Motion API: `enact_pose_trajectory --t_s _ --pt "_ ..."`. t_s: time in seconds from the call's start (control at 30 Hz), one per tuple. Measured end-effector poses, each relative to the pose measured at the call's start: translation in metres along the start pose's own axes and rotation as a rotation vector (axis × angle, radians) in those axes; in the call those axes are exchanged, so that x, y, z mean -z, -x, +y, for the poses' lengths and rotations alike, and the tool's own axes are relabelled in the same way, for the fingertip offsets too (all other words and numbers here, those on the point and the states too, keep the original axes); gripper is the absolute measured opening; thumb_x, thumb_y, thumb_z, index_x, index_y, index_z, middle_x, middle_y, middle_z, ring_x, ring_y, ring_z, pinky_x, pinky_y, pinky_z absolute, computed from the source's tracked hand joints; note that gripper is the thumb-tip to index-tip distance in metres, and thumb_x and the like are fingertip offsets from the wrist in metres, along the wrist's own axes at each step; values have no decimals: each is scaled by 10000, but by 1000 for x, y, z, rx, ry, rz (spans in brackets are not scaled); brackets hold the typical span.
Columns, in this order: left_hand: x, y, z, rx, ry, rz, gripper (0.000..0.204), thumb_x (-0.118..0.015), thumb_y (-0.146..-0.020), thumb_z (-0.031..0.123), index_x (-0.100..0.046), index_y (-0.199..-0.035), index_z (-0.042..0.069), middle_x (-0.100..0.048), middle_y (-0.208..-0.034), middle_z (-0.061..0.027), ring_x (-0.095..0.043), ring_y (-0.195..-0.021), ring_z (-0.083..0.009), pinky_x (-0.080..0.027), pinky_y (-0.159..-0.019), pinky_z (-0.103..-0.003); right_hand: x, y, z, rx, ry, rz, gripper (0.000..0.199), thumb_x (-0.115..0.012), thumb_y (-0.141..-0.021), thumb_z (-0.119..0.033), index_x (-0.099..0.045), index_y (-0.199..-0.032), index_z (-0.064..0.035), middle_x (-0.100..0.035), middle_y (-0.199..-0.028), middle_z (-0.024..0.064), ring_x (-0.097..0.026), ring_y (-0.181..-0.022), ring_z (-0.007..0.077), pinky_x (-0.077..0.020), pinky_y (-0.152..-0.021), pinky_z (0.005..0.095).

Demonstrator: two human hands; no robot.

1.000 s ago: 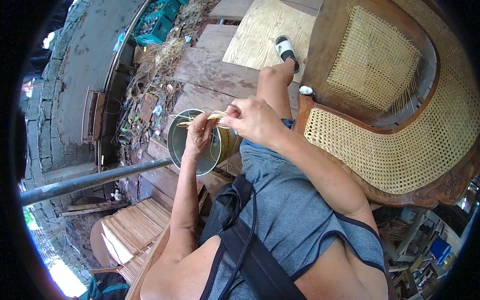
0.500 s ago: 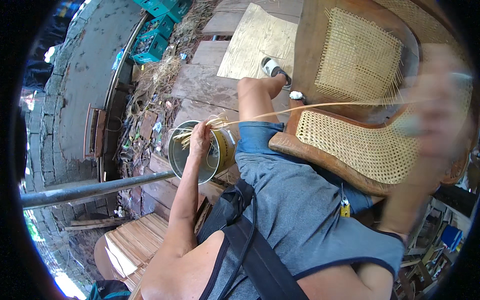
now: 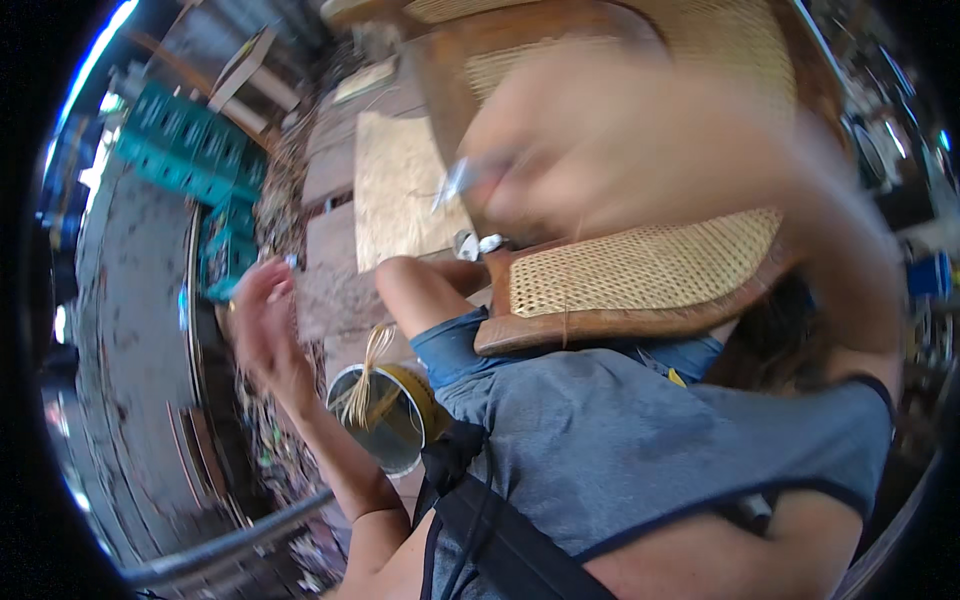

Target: The recorder is weaving cane or rattan through the frame of a wooden chair back.

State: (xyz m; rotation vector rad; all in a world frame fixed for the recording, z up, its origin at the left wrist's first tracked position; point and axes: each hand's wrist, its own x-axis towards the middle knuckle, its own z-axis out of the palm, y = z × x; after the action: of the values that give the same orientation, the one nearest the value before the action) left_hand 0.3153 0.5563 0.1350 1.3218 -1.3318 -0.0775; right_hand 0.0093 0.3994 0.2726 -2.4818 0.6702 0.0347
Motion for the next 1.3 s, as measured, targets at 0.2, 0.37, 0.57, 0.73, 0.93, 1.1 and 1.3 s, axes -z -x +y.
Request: enact_pose_trajectory --t_s 0.2,0.37,0.57,0.73,0.93,1.1,1.3 --pt "-143 -14 51 119 377 -498 206 -592 -978 166 -674 -1084 10 -605 -686 17 -522 -606 -37 -432 -553 -197 -34 18 17 -135 -201 291 192 -580 -862 -163 -643 -778 -2 -614 -658 170 -611 -628 321 -463 -614 435" --pt "-154 -23 39 285 245 -713 171 -696 -912 162 -709 -958 -3 -621 -701 7 -521 -617 -39 -427 -541 -215 -41 47 75 -348 -182 274 208 -583 -865 -171 -617 -731 -16 -547 -583 109 -543 -562 230 -416 -574 401" --pt "-124 -49 -12 379 -53 -748 140 -712 -878 116 -717 -900 -23 -656 -730 -17 -544 -672 -47 -440 -609 -222 -46 42 125 -386 -288 432 212 -658 -839 -180 -580 -729 -15 -477 -579 7 -460 -562 97 -374 -563 312" --pt "-77 -64 -45 573 -72 -701 202 -723 -876 151 -717 -895 -50 -618 -685 23 -471 -619 -21 -379 -538 -200 -41 18 173 -349 -388 432 138 -671 -845 -125 -626 -756 -30 -533 -648 -70 -450 -608 29 -371 -569 235" --pt "-28 -65 -73 642 -318 -585 215 -717 -881 164 -712 -899 -50 -620 -673 13 -486 -626 -38 -401 -555 -225 -30 -14 192 -338 -414 461 121 -688 -821 -147 -664 -777 -37 -593 -680 -32 -515 -656 56 -412 -640 267" --pt "4 -42 -116 719 -325 -588 247 -722 -874 210 -716 -911 -34 -668 -678 -36 -549 -641 -50 -449 -595 -247 -33 -37 215 -291 -467 438 133 -683 -836 -154 -655 -776 -38 -594 -707 -32 -524 -683 58 -430 -677 255" --pt "28 -25 -137 869 -433 -608 234 -707 -877 204 -732 -922 -25 -684 -695 -62 -594 -624 -75 -486 -570 -256 -38 -73 242 -274 -446 421 138 -680 -844 -168 -645 -804 -41 -600 -727 -29 -535 -706 62 -438 -693 260"
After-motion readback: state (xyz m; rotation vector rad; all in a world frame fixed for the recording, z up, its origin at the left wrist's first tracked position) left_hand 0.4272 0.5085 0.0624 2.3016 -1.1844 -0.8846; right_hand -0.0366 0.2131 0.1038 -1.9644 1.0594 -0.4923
